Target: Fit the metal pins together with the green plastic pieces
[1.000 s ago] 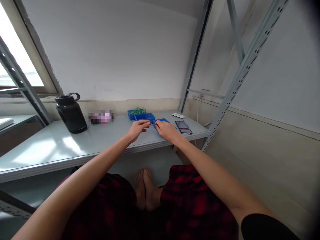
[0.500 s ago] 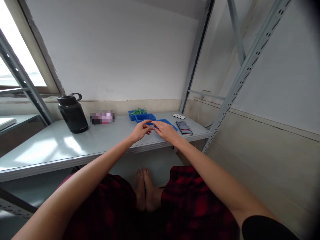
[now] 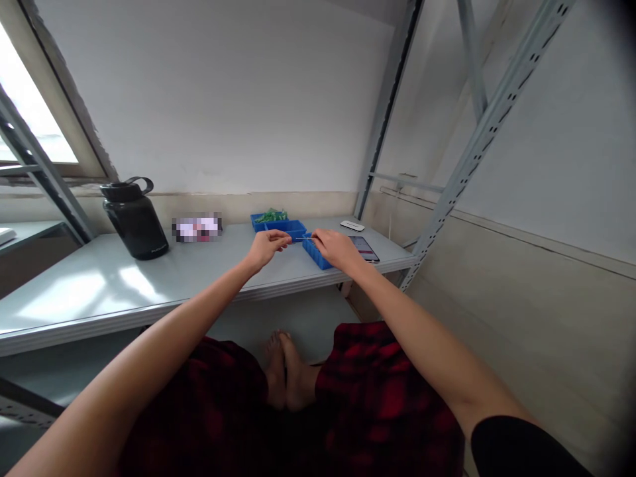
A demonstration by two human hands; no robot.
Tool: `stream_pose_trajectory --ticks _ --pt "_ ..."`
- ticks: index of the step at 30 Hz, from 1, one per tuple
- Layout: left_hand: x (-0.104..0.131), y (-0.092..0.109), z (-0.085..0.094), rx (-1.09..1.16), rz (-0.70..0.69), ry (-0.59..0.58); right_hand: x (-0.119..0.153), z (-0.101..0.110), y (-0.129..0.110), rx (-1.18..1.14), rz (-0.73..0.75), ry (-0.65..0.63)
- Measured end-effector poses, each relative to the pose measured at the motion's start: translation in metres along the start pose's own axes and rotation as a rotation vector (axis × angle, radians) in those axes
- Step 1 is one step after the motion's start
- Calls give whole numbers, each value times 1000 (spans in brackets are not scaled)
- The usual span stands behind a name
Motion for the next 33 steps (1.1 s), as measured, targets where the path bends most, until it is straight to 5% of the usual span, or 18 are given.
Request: stream_pose_trajectory --ticks 12,18,22,27,30,33 --pt "-21 -1 60 -261 -61 160 -3 -6 23 -12 -145 -45" --pt "-25 -4 81 -671 -174 -36 -9 -36 30 100 -197 -126" --pt "-21 3 97 -1066 -154 -182 -17 -43 28 73 -162 -73" --pt "-14 2 102 -1338 28 -420 -51 -45 -5 16 21 8" --pt "-12 0 101 -1359 77 -437 -81 -59 -43 73 158 -94" --pt "-13 -1 102 -1341 81 -436 -105 -78 -73 166 144 -227"
Point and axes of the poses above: each hand's wrist, its own x-axis away from the middle knuckle, its own z-axis out of the back of the hand, y = z × x, the point moved 2 cm from there along -x, towards the middle knuckle, and after that the axes turned 14 degrees about x, right-handed, at the moved point
